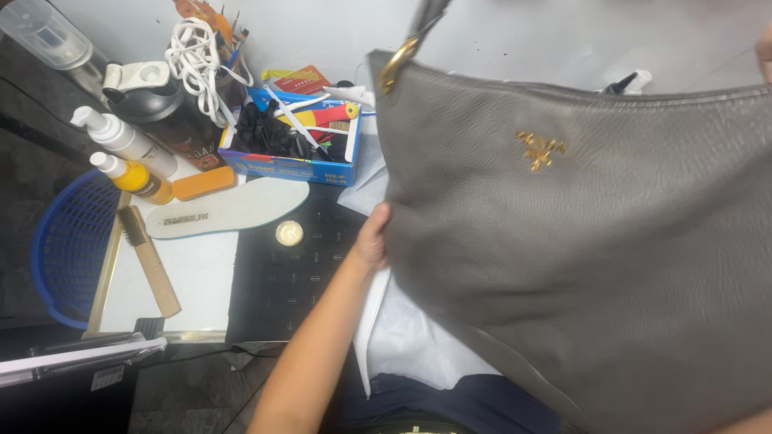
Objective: The person cleans a dark gray leather handbag by applying a white cream with a small applicator and rubbing it into the surface with their hands. They repeatedly apply the cream and rub it across the bag's exterior, focusing on different areas to ensure even coverage.
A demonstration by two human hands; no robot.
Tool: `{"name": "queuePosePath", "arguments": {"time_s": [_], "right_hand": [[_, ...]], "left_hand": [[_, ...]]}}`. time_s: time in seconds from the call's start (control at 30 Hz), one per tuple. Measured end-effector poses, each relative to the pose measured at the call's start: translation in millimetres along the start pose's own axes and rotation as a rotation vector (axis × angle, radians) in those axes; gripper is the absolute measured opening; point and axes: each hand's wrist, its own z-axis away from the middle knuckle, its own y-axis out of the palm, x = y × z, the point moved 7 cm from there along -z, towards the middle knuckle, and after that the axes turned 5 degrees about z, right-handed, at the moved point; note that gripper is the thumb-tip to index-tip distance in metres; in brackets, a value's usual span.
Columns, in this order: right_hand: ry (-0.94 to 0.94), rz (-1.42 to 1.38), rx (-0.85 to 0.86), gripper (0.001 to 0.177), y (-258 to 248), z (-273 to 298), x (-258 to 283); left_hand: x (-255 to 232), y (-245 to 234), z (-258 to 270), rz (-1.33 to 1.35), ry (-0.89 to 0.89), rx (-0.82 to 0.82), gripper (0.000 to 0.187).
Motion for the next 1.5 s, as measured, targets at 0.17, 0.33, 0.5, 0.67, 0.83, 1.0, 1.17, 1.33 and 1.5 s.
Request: {"name": "queuePosePath", "arguments": {"time_s": [0.17,0.33,0.5,0.67,0.83,1.0,1.17,1.33,1.5], "right_hand": [[0.045,-0.172,0.061,0.069,-11,8,-35],[0.156,-0.516,0.197,0.072,-22,27,-84],[0.268,-0.793,0.652,0.077,-17,21,-84],[0.246,0.165,0.191,0.046,-32,32,-80],[0.240,0.535,0.123,0.029,-9,0,-89],[0.237,0.383,0.012,0.038,-5,-16,-139],[0.266,0.324,-0.107,0.038,-18,0,-201],[0.233,0.119,-0.178,0.042,-33,15,-238],[0.178,-0.255,-0.352,0.043,-49,24,-267]], "left_hand": [[-15,13,43,-0.012,-0.264,-0.082,0.089],[-40,70,51,-0.504,-0.324,0.061,0.087],[-64,112,57,-0.905,-0.159,0.142,0.078],[-80,97,67,-1.241,-0.105,-0.094,0.061],[-88,77,74,-1.418,-0.054,-0.396,0.048],[-89,69,81,-1.688,-0.099,-0.554,0.041],[-97,74,86,-1.847,-0.027,-0.601,0.024],[-105,84,89,-1.832,0.145,-0.639,0.022],[-109,76,76,-1.791,0.040,-0.737,0.024]]}}
